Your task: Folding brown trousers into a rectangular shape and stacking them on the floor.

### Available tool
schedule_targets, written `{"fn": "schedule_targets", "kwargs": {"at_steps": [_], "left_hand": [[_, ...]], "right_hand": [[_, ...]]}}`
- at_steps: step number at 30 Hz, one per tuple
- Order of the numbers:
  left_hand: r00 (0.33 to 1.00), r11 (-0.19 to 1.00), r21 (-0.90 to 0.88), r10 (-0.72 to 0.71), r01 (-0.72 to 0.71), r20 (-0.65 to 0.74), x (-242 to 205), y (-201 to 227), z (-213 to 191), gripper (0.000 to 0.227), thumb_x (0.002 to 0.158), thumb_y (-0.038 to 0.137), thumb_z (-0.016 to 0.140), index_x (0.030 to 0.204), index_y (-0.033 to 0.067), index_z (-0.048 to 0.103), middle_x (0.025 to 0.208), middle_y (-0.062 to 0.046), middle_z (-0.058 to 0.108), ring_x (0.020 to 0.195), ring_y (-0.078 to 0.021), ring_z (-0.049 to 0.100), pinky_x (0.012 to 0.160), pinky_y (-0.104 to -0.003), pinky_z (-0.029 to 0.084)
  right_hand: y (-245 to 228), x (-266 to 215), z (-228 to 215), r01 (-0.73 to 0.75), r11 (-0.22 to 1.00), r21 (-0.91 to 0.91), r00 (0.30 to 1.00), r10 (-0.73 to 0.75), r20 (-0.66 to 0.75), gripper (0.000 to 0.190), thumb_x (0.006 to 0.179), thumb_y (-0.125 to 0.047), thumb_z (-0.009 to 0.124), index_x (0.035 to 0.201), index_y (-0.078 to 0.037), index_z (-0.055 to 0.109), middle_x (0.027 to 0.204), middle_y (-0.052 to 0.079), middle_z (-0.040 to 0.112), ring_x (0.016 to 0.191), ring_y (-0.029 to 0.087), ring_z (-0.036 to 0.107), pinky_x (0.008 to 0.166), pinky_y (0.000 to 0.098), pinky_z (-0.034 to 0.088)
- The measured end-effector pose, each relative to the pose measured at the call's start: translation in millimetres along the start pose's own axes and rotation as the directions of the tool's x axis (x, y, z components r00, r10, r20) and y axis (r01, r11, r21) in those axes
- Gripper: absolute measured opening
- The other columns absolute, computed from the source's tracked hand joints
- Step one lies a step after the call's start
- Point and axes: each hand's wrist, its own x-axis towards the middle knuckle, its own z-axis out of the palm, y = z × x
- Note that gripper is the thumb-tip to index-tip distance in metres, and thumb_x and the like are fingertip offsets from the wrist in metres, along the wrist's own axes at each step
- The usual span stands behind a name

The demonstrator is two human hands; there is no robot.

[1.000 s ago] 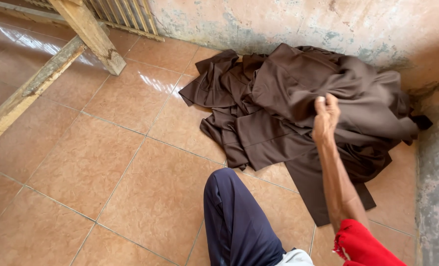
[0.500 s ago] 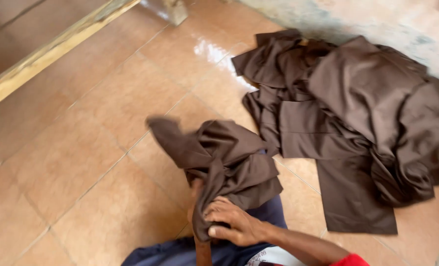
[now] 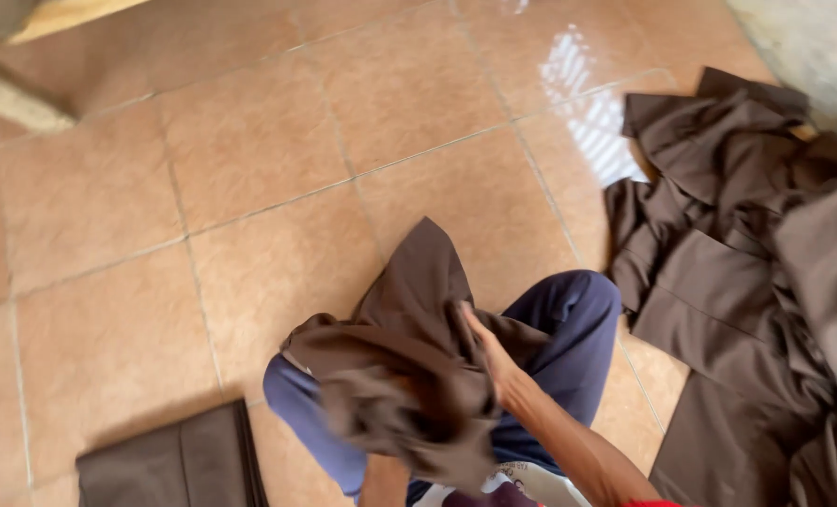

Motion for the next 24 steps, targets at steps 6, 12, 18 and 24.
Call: {"fn": "schedule_targets", "kwargs": {"at_steps": [6, 12, 18, 24], "left_hand": [[0.988, 0.962, -0.272, 0.043, 0.0, 0.151, 32, 41, 45, 0.051, 0.078, 0.02, 0.07, 0.128, 0.0124, 0.063, 0.141, -0.006, 0.063, 0.135, -0.0235, 0.06, 0.125, -0.04, 0.045], [0.971, 0.839, -0.489, -0.225, 0.237, 0.083, -5, -36, 54, 0.082, 0.06, -0.017, 0.034, 0.133, 0.0069, 0.065, 0.139, -0.003, 0.065, 0.136, -0.0169, 0.058, 0.129, -0.031, 0.035], [0.273, 0.701, -0.584, -0.704, 0.409, -0.655, -33, -118, 27, 0.048, 0.089, -0.002, 0.054, 0.136, -0.0025, 0.058, 0.128, -0.021, 0.069, 0.117, -0.0311, 0.067, 0.095, -0.039, 0.057], [0.097, 0.735, -0.598, -0.653, 0.319, -0.751, 23, -129, -34, 0.099, 0.093, 0.044, 0.069, 0.16, -0.0053, 0.015, 0.162, -0.031, 0.023, 0.15, -0.0399, 0.031, 0.12, -0.052, 0.036]], "right_hand": [[74, 24, -54, 0.509, 0.738, -0.443, 0.832, -0.29, 0.472, 0.076, 0.098, -0.03, 0.063, 0.158, 0.003, 0.03, 0.164, 0.022, 0.035, 0.153, 0.035, 0.033, 0.128, 0.045, 0.026], [93, 15, -82, 0.316, 0.738, -0.596, 0.919, -0.084, 0.384, 0.086, 0.092, -0.029, 0.071, 0.16, 0.002, 0.028, 0.162, 0.024, 0.035, 0.15, 0.039, 0.035, 0.125, 0.0466, 0.03], [99, -2, -109, 0.111, 0.673, -0.731, 0.971, 0.084, 0.225, 0.096, 0.086, -0.028, 0.078, 0.161, 0.001, 0.026, 0.161, 0.027, 0.035, 0.147, 0.044, 0.037, 0.123, 0.0482, 0.033], [100, -14, -128, -0.089, 0.573, -0.815, 0.983, 0.183, 0.022, 0.107, 0.08, -0.026, 0.085, 0.163, 0.0, 0.023, 0.16, 0.03, 0.036, 0.144, 0.048, 0.039, 0.12, 0.0497, 0.037]]}}
